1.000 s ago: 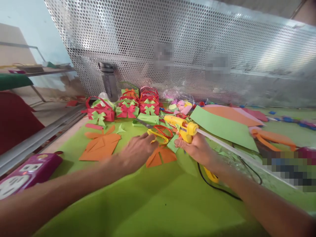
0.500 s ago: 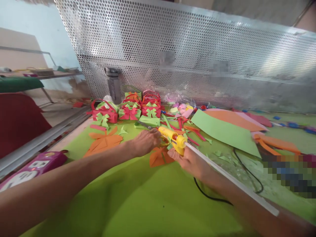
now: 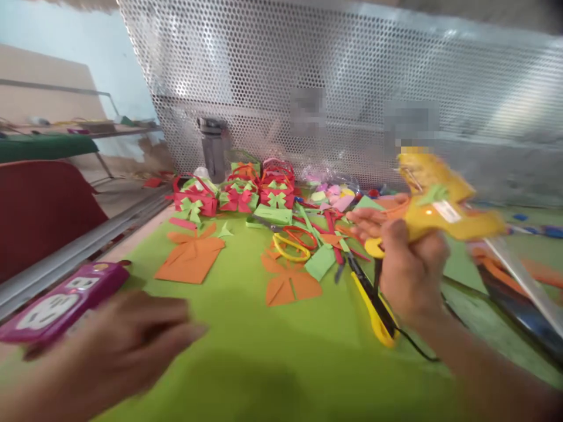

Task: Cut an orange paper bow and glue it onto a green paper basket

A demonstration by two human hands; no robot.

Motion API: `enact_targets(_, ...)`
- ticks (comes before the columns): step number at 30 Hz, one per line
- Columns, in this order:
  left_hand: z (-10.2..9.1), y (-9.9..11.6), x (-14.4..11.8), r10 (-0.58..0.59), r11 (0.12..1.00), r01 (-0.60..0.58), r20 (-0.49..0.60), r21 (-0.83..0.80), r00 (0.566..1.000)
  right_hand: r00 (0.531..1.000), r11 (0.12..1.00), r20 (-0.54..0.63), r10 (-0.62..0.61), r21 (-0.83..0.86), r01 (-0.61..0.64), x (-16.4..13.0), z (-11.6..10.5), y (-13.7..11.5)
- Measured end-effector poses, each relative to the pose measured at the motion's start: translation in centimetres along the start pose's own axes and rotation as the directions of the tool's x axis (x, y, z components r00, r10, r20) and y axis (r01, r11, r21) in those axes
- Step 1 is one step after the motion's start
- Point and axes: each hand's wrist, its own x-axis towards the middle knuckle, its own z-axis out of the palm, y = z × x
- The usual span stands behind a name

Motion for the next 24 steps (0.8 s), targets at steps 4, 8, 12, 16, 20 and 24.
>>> enact_targets(4, 0.9, 2.6, 0.8, 0.151, 0.978, -0.141, -0.059, 0.157, 0.987, 0.978, 0.977, 0.074, 0.194, -0.100, -0.186, 1.1, -0.4, 1.6)
enact_targets(8, 3.4, 4.6, 3.4, 0.280, 0.936, -0.296, 0.106, 0.189, 0.954, 0.965, 0.929, 0.163, 0.206, -0.342, -0.140, 0.9, 0.2, 3.1)
enact_targets(12, 4.3, 4.5, 3.3, 0.238, 0.964, -0.260, 0.252, 0.057, 0.938, 0.936, 0.902, 0.279, 0.216, -0.424, -0.082, 1.5, 1.5, 3.5)
enact_targets(16, 4.1, 3.9, 3.4, 0.212, 0.977, -0.210, 0.316, -0.040, 0.925, 0.900, 0.896, 0.393, 0.187, -0.445, 0.008, 1.9, 2.7, 4.6)
enact_targets(20, 3.8, 3.9, 4.3, 0.197, 0.980, -0.177, 0.418, -0.087, 0.887, 0.856, 0.888, 0.470, 0.214, -0.458, 0.029, 1.4, 3.4, 5.7)
enact_targets(24, 3.9, 3.6, 4.6, 0.199, 0.980, -0.175, 0.431, -0.095, 0.880, 0.827, 0.850, 0.494, 0.267, -0.525, 0.040, 1.0, 3.7, 5.7)
